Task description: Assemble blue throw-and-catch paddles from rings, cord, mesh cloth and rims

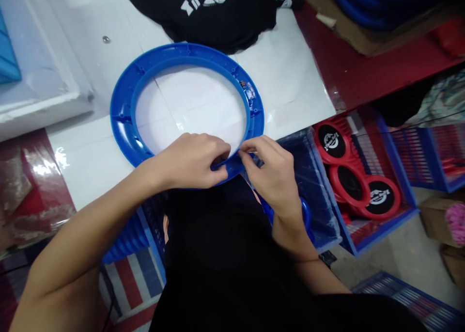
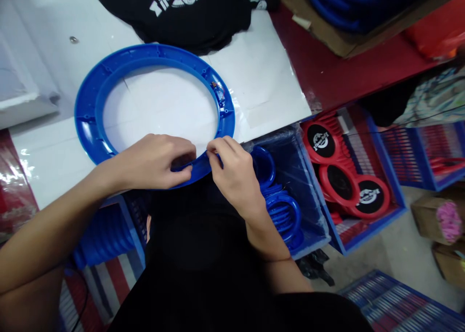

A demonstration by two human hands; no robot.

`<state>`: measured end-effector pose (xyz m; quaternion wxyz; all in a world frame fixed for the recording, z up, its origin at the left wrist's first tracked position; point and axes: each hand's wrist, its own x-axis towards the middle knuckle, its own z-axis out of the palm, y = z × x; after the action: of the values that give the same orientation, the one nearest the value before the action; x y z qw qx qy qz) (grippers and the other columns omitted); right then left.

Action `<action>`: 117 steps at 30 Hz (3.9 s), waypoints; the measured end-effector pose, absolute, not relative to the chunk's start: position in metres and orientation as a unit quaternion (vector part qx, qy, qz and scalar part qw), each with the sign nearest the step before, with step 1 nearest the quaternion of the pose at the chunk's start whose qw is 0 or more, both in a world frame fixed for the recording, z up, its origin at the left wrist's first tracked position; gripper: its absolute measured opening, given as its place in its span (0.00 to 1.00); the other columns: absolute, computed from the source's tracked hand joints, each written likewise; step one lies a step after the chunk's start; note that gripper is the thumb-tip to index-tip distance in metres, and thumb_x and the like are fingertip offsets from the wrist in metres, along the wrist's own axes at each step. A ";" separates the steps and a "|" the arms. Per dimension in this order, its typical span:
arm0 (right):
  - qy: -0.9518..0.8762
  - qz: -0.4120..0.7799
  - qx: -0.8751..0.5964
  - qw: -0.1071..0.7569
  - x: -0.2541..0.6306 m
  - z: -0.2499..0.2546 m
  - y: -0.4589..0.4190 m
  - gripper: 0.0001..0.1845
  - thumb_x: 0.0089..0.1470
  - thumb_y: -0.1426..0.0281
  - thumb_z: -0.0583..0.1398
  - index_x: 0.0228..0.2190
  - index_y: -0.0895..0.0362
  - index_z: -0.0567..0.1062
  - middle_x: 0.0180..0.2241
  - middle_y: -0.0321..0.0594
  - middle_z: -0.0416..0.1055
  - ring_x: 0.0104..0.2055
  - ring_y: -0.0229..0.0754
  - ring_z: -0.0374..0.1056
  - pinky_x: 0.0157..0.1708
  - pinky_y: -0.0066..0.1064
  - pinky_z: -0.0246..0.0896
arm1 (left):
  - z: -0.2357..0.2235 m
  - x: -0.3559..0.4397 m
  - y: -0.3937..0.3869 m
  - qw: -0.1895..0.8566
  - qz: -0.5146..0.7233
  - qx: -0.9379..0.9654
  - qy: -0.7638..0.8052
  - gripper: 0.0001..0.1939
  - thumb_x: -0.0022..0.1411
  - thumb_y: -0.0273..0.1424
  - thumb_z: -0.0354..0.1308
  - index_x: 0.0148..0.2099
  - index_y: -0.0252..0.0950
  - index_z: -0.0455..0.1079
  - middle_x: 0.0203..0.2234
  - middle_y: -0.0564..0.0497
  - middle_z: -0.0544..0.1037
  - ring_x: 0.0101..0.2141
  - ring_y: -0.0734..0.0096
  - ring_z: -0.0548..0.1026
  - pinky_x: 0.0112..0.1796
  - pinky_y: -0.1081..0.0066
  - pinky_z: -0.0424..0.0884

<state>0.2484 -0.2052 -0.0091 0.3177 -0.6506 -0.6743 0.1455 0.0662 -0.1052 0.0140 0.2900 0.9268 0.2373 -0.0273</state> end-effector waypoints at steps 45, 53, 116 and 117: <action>-0.704 0.174 -0.609 0.321 0.246 -0.005 -0.227 0.07 0.66 0.79 0.62 0.40 0.55 0.77 0.38 0.38 0.78 0.38 0.41 0.74 0.40 0.34 0.68 | 0.011 0.071 -0.111 0.247 -0.045 0.942 0.224 0.05 0.64 0.29 0.56 0.39 0.37 0.73 0.35 0.48 0.83 0.34 0.61 0.79 0.27 0.67 0.57; -0.710 0.098 -0.602 0.353 0.249 -0.004 -0.215 0.08 0.67 0.78 0.61 0.37 0.55 0.77 0.35 0.38 0.79 0.39 0.42 0.73 0.42 0.36 0.69 | 0.015 0.071 -0.104 0.276 -0.066 0.933 0.223 0.03 0.60 0.27 0.56 0.32 0.37 0.70 0.29 0.50 0.79 0.27 0.67 0.73 0.27 0.67 0.54; -0.740 0.125 -0.578 0.321 0.270 -0.004 -0.193 0.06 0.65 0.75 0.63 0.37 0.53 0.80 0.35 0.39 0.82 0.38 0.45 0.76 0.41 0.39 0.71 | 0.006 0.071 -0.104 0.264 -0.056 0.940 0.210 0.07 0.63 0.32 0.55 0.33 0.38 0.72 0.30 0.49 0.81 0.28 0.66 0.74 0.28 0.67 0.56; -0.733 0.124 -0.585 0.325 0.269 -0.005 -0.194 0.06 0.65 0.75 0.63 0.36 0.53 0.80 0.35 0.39 0.81 0.38 0.45 0.76 0.41 0.39 0.71 | 0.006 0.071 -0.105 0.264 -0.055 0.939 0.213 0.07 0.63 0.32 0.55 0.34 0.37 0.72 0.31 0.49 0.81 0.28 0.65 0.74 0.28 0.67 0.57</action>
<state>0.2695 -0.1943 -0.0054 0.3247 -0.5849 -0.7329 0.1237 0.0707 -0.1048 0.0058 0.2636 0.9391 0.2135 -0.0546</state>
